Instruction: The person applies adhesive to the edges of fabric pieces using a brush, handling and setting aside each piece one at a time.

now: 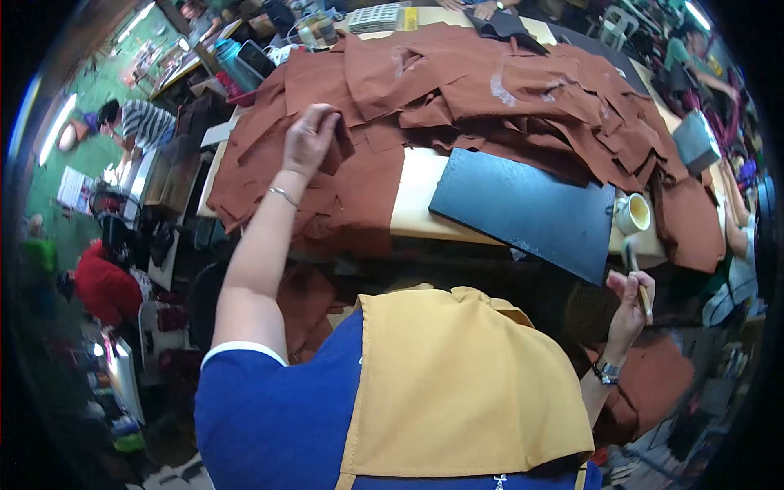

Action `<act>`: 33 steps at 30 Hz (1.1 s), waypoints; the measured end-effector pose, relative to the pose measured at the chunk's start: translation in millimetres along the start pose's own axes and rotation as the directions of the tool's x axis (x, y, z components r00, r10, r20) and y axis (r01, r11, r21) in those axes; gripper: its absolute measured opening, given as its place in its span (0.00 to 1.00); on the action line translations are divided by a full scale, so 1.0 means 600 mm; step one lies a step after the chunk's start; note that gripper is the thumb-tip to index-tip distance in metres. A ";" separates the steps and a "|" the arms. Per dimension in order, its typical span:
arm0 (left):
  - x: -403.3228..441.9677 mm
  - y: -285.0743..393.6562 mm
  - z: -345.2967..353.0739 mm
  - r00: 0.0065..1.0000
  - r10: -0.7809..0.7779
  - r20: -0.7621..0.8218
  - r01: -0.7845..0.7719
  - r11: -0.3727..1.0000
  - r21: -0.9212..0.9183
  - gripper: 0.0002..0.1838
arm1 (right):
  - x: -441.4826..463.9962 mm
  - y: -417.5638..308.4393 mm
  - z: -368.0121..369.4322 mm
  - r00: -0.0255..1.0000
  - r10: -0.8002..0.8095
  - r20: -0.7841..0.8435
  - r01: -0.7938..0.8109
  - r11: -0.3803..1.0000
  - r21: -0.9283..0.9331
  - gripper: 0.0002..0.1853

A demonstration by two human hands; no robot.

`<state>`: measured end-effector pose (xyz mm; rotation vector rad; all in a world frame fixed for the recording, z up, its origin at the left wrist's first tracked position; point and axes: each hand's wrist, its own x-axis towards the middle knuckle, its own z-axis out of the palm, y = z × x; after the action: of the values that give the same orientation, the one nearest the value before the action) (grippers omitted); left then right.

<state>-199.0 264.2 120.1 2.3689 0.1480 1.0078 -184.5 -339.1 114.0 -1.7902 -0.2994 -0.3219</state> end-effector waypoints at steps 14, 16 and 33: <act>-0.207 0.331 0.314 0.683 -0.001 0.731 0.722 0.153 -0.675 0.19 | 0.002 0.018 0.245 0.905 -0.321 0.277 0.366 0.921 -0.129 0.25; -0.205 0.331 0.299 0.692 0.072 0.719 0.685 0.249 -0.685 0.21 | 0.005 0.034 0.246 0.951 -0.205 0.231 0.235 0.965 -0.113 0.19; -0.198 -0.004 0.123 0.808 -0.564 0.170 0.335 0.678 0.654 0.48 | 0.001 0.031 0.077 0.987 -0.129 -0.092 0.091 0.938 -0.335 0.11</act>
<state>-231.8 196.5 2.2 2.7989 1.0119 0.2683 -174.2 -298.8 86.8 -2.0797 -0.2778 -0.5791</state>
